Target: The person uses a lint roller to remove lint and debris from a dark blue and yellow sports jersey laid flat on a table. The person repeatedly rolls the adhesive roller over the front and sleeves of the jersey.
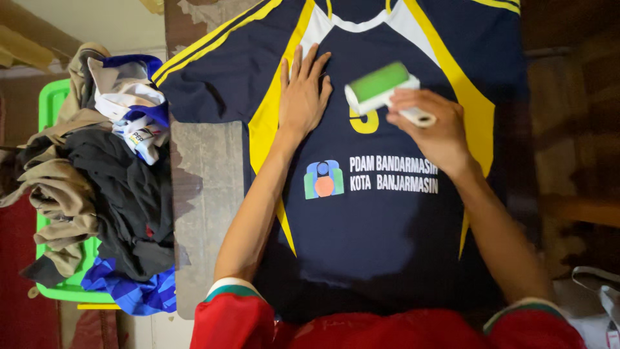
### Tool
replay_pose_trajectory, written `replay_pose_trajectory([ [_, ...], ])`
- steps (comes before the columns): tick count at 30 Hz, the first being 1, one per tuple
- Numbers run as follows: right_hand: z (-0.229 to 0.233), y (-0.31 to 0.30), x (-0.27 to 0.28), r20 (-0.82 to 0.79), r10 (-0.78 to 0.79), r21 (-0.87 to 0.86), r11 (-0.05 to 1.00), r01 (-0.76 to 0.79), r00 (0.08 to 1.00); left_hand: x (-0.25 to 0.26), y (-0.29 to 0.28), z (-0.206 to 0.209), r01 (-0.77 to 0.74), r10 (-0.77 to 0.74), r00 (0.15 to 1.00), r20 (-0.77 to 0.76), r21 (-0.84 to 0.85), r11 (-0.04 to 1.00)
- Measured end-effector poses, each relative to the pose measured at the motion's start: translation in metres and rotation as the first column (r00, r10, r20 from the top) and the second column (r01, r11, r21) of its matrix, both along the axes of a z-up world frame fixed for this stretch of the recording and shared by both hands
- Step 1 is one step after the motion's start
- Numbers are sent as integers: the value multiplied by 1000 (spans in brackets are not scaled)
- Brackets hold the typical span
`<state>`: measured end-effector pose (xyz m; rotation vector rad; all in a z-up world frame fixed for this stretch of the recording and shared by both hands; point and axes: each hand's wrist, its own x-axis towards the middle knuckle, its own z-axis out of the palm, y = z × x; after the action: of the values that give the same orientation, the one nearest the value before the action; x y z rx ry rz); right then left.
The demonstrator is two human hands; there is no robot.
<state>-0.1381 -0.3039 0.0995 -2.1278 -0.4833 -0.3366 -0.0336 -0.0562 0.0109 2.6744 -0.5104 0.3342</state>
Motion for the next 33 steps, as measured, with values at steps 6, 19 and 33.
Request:
replay_pose_trajectory([
  [6,-13,1,57,201,-23,-50,998,34,979,2,0,2,5,-5,1000,-12,-12,1000],
  [19,-23,-67,-45,147,-55,-181,980,81,988,0,1,-1,21,-21,1000,12,-8,1000],
  [33,-13,-58,-83,88,-205,-121,969,214,975,2,1,-6,18,-17,999,40,-22,1000],
])
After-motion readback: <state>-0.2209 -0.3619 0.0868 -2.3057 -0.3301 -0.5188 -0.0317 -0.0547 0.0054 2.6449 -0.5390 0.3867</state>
